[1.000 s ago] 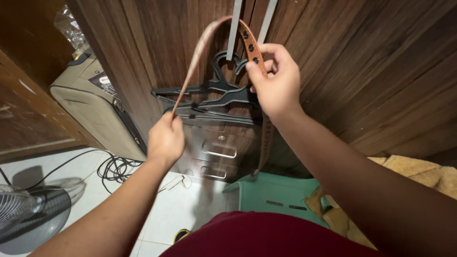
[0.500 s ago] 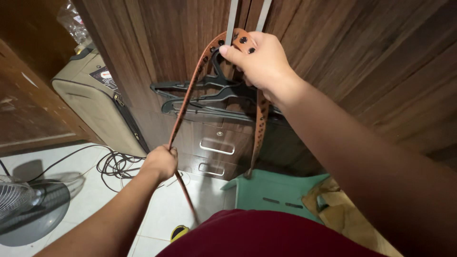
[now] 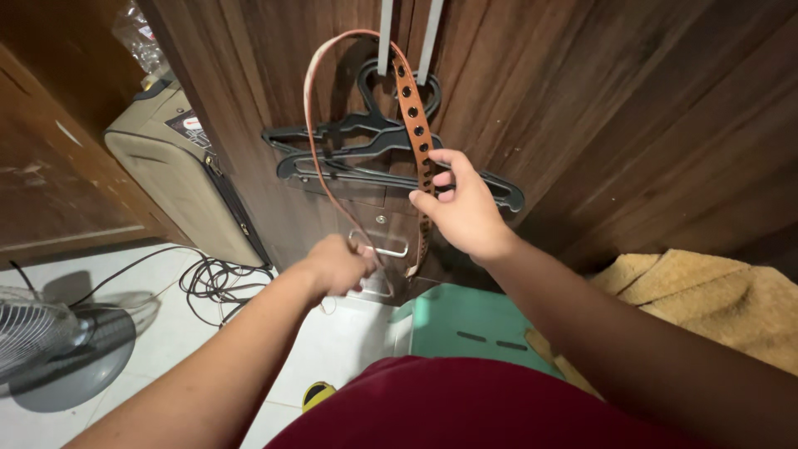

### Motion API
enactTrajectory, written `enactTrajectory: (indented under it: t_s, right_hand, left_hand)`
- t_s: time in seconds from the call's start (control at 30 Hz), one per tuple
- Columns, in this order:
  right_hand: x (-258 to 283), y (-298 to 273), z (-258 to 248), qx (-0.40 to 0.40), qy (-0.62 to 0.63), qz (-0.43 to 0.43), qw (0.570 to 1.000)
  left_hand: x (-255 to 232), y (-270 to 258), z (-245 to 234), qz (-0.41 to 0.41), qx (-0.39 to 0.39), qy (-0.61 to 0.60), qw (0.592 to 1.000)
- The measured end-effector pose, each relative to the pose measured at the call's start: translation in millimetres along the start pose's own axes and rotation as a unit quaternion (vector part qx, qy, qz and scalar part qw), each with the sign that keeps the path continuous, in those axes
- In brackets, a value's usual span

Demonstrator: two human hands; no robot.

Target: The person handles two leather belts, threading one through the other's buckle and hanging them on a wardrobe door. They then fold a yellow towel and place it on a green plastic stool. The person briefly opens and closes a wardrobe door. The belts and towel remain in place at the end.

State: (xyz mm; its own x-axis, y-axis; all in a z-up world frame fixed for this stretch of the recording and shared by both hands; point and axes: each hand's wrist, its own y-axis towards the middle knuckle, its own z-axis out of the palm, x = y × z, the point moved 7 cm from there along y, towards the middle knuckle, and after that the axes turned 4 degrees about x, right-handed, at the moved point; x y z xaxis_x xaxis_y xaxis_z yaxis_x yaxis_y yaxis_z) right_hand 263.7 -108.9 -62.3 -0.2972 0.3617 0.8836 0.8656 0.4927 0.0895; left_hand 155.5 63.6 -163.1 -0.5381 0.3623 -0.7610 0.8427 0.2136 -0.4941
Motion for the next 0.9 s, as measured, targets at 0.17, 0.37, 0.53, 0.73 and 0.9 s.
enactTrajectory:
  t_s: [0.17, 0.37, 0.53, 0.73, 0.9]
  right_hand:
    - [6.8, -25.6, -7.9, 0.035, 0.015, 0.009, 0.999]
    - [-7.7, -72.6, -26.5, 0.066, -0.013, 0.02, 0.998]
    - [-22.9, -128.3, -38.7, 0.097, 0.046, 0.037, 0.994]
    - [-44.1, -203.0, -43.5, 0.138, 0.062, 0.091, 0.984]
    - [-48.0, -254.7, -65.6, 0.151, 0.094, 0.083, 0.981]
  left_hand:
    - [-36.5, -38.9, 1.3, 0.1, -0.034, -0.03, 0.994]
    - [-36.7, -113.1, 39.9, 0.115, -0.028, -0.112, 0.987]
    - [-29.3, -161.1, 100.5, 0.089, -0.027, -0.16, 0.983]
    - [-17.9, -204.3, 165.0, 0.115, -0.02, -0.223, 0.968]
    - [-18.5, -229.9, 200.0, 0.086, 0.018, -0.198, 0.976]
